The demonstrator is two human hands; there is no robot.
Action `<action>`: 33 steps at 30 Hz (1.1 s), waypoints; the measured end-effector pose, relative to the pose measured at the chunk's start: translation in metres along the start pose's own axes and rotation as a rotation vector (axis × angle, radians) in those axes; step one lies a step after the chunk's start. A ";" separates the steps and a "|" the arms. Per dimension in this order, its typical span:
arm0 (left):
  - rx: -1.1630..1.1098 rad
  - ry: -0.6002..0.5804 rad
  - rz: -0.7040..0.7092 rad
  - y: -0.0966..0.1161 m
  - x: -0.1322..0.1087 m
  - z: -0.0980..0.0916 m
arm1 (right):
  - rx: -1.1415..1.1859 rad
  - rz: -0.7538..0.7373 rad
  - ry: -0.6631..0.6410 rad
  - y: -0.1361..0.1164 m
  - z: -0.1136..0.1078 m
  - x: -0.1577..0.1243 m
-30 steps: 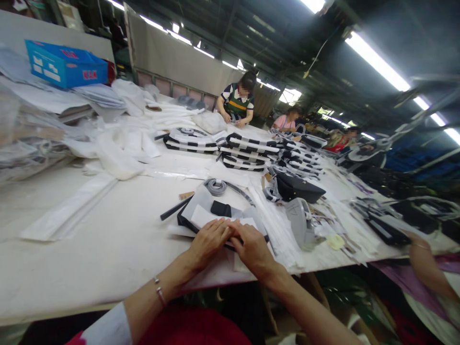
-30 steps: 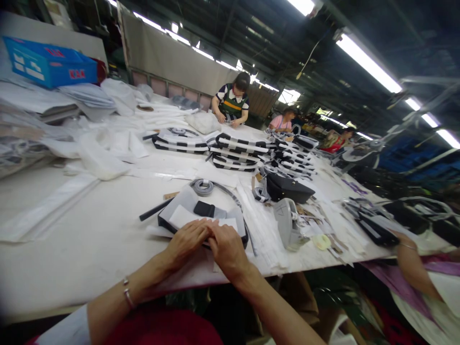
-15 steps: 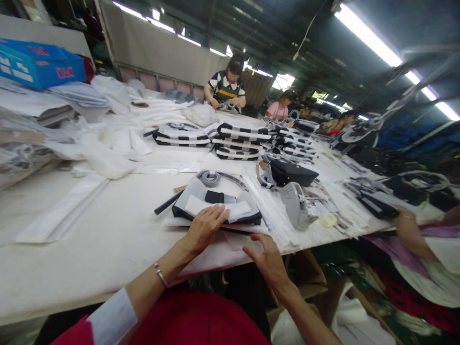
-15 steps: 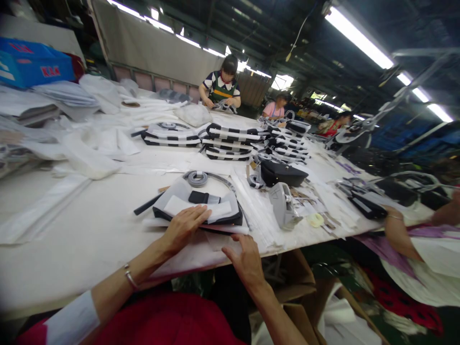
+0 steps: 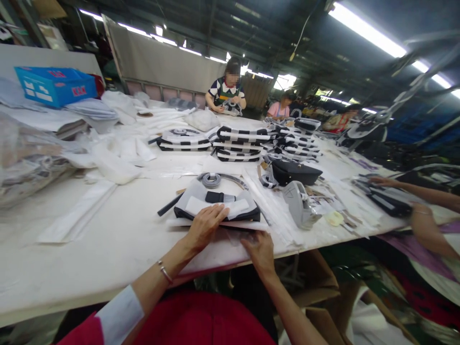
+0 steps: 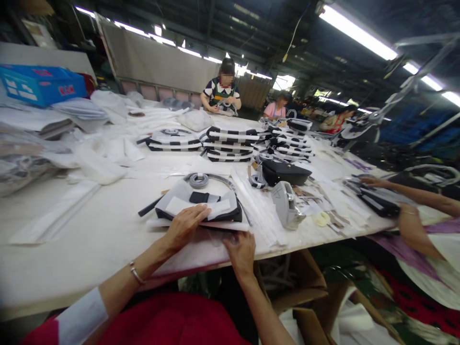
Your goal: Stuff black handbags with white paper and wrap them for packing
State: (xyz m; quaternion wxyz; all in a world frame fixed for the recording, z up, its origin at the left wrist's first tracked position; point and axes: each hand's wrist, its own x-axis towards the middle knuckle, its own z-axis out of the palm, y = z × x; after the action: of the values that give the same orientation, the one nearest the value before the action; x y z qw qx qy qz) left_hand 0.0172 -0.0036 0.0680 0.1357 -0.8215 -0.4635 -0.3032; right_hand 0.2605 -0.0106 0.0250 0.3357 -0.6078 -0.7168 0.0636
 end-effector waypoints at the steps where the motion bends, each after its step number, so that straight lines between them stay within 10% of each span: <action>1: 0.003 0.003 0.004 0.000 0.000 0.000 | 0.046 0.000 -0.005 -0.002 -0.001 -0.002; 6: -0.001 0.001 0.003 0.000 -0.001 0.004 | 0.195 -0.048 -0.038 -0.006 -0.020 -0.019; 13: -0.035 -0.037 -0.034 0.000 0.001 0.002 | 0.083 -0.758 -0.174 -0.041 -0.084 0.023; 18: 0.020 -0.048 0.019 0.002 -0.002 0.004 | -0.052 -1.022 -0.449 -0.065 -0.078 0.023; 23: 0.096 -0.070 0.086 0.006 -0.011 0.009 | 0.121 -0.829 -0.607 -0.081 -0.073 0.028; 27: 0.115 -0.047 0.097 0.006 -0.014 0.010 | 0.287 -0.516 -0.382 -0.097 -0.086 0.084; 33: 0.120 -0.029 0.100 0.007 -0.015 0.013 | 0.066 -0.627 -0.396 -0.063 -0.034 0.110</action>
State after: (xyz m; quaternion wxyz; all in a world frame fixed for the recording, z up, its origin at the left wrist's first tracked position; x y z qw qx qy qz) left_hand 0.0222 -0.0104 0.0487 0.1928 -0.8382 -0.4413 -0.2558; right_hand 0.2238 0.0634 0.1270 0.2133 -0.3236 -0.9167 0.0973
